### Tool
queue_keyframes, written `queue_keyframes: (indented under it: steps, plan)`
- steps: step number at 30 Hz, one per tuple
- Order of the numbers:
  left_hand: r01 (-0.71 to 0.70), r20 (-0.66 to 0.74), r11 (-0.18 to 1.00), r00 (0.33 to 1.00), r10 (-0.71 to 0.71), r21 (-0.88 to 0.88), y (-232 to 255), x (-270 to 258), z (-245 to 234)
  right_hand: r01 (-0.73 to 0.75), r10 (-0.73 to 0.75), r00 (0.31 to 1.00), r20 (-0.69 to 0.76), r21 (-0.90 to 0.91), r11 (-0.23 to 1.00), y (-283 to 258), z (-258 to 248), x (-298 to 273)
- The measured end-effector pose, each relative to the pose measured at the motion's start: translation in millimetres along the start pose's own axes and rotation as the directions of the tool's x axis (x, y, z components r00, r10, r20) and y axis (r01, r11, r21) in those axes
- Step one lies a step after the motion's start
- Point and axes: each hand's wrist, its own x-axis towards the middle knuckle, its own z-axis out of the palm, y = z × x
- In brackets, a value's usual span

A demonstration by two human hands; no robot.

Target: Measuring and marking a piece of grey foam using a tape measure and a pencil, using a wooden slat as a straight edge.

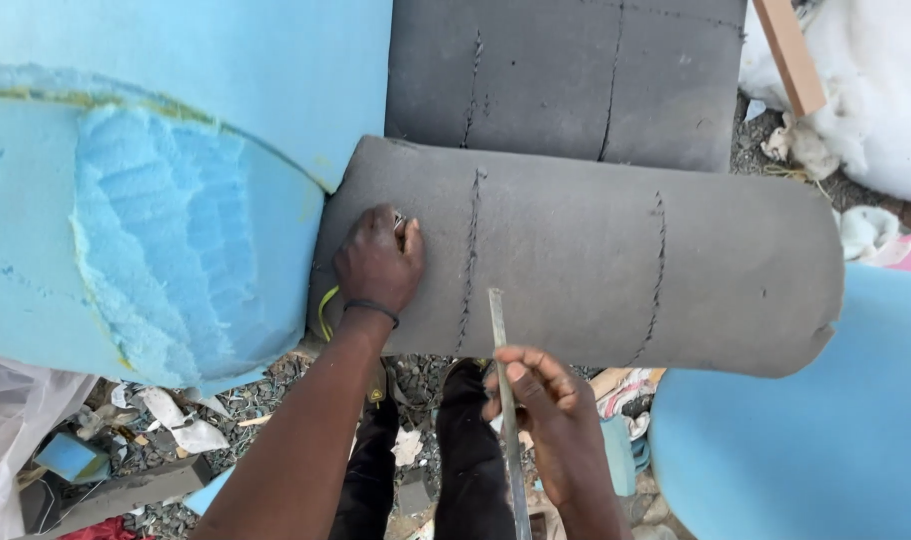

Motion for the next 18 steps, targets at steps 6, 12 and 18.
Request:
queue_keyframes:
  steps: [6, 12, 18]
  plan:
    - [0.012, -0.037, 0.995, 0.999, -0.009, 0.095, 4, -1, 3, 0.111, -0.255, 0.930, 0.266, 0.459, 0.882, -30, -47, 65]
    - [0.053, -0.029, 0.992, 0.998, -0.050, 0.117, 8, -4, 0, 0.403, -0.407, 0.914, 0.001, 0.131, 0.906, -97, -55, 98]
    - [0.129, 0.079, 0.991, 0.988, -0.131, 0.031, 24, 5, -26, 0.403, -0.464, 0.872, -0.154, -0.313, 0.860, -156, -29, 124]
